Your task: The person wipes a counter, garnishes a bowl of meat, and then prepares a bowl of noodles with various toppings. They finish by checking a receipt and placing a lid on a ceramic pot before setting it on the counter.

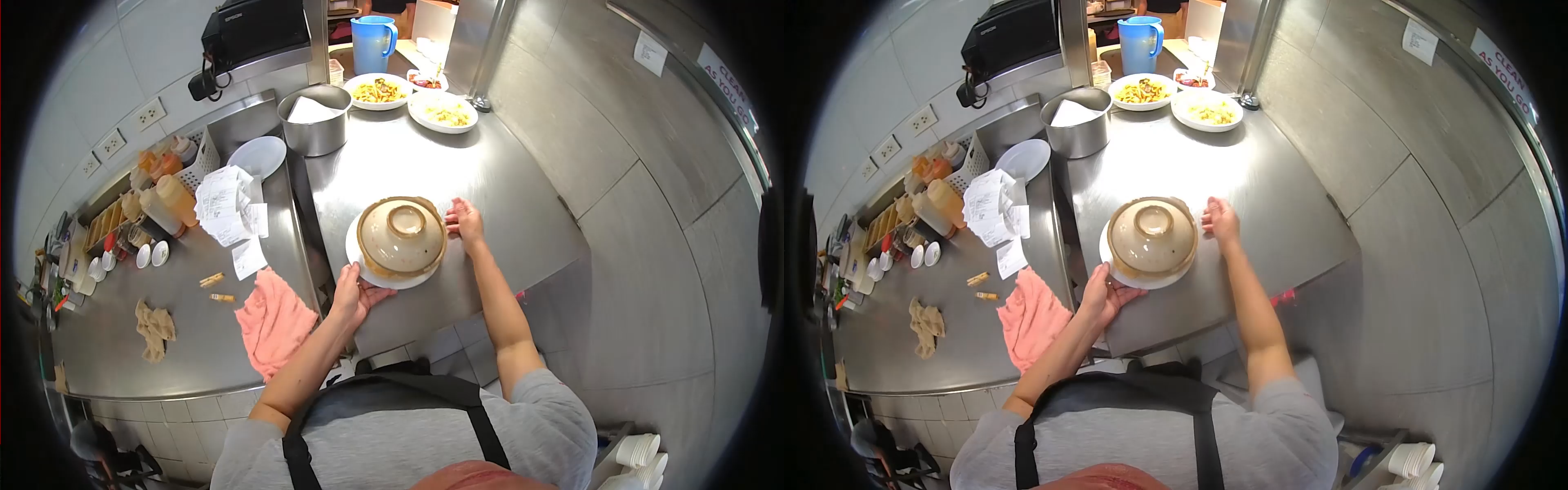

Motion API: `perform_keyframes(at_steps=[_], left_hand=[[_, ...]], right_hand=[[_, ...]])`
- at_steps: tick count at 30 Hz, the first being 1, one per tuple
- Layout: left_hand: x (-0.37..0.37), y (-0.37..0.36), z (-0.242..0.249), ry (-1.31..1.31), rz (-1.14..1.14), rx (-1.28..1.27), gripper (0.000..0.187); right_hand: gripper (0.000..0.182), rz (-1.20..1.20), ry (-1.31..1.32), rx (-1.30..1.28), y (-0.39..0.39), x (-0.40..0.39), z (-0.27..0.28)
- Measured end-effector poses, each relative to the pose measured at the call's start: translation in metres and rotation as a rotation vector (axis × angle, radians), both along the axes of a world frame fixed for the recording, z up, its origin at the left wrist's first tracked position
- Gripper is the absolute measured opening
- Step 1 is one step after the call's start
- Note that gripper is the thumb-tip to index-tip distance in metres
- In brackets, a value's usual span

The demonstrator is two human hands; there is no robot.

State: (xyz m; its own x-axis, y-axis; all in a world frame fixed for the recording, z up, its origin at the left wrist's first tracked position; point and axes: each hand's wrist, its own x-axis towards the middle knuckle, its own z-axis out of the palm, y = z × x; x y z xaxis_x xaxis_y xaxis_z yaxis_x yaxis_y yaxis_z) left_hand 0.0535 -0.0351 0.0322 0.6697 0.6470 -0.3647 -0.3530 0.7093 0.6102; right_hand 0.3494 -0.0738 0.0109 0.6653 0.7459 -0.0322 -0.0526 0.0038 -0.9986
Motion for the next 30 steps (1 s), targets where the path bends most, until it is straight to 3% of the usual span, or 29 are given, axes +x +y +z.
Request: perform_keyframes(at_steps=[2, 6, 13, 19, 21, 22, 25, 26, 29, 30], left_hand=[[0.027, 0.015, 0.003, 0.065, 0.052, 0.042, 0.024], [0.081, 0.044, 0.003, 0.143, 0.167, 0.099, 0.027], [0.175, 0.097, 0.008, 0.258, 0.402, 0.105, 0.031], [0.224, 0.135, 0.011, 0.346, 0.548, 0.132, 0.036], [0.233, 0.154, 0.0, 0.331, 0.595, 0.153, 0.037], [0.238, 0.163, -0.004, 0.336, 0.619, 0.154, 0.038], [0.246, 0.18, -0.003, 0.323, 0.669, 0.175, 0.041], [0.248, 0.188, -0.006, 0.316, 0.676, 0.183, 0.041], [0.255, 0.206, -0.011, 0.295, 0.694, 0.212, 0.037], [0.256, 0.212, -0.013, 0.273, 0.695, 0.214, 0.037]], right_hand=[[0.031, -0.138, 0.042, -0.022, 0.02, 0.032, -0.001], [0.017, -0.142, -0.025, -0.112, 0.06, 0.079, 0.004], [0.016, -0.068, -0.043, -0.105, 0.139, 0.152, -0.002], [0.022, -0.076, -0.351, -0.006, 0.187, 0.182, -0.004], [0.022, -0.156, -0.611, 0.0, 0.222, 0.215, -0.047], [0.021, -0.154, -0.604, -0.053, 0.22, 0.213, -0.039], [0.021, -0.314, -1.023, 0.043, 0.222, 0.214, -0.04], [0.016, -0.303, -0.97, -0.044, 0.226, 0.219, -0.047], [0.024, -0.151, -0.562, -0.11, 0.233, 0.231, -0.058], [0.044, -0.045, -0.389, -0.183, 0.224, 0.226, -0.042]])
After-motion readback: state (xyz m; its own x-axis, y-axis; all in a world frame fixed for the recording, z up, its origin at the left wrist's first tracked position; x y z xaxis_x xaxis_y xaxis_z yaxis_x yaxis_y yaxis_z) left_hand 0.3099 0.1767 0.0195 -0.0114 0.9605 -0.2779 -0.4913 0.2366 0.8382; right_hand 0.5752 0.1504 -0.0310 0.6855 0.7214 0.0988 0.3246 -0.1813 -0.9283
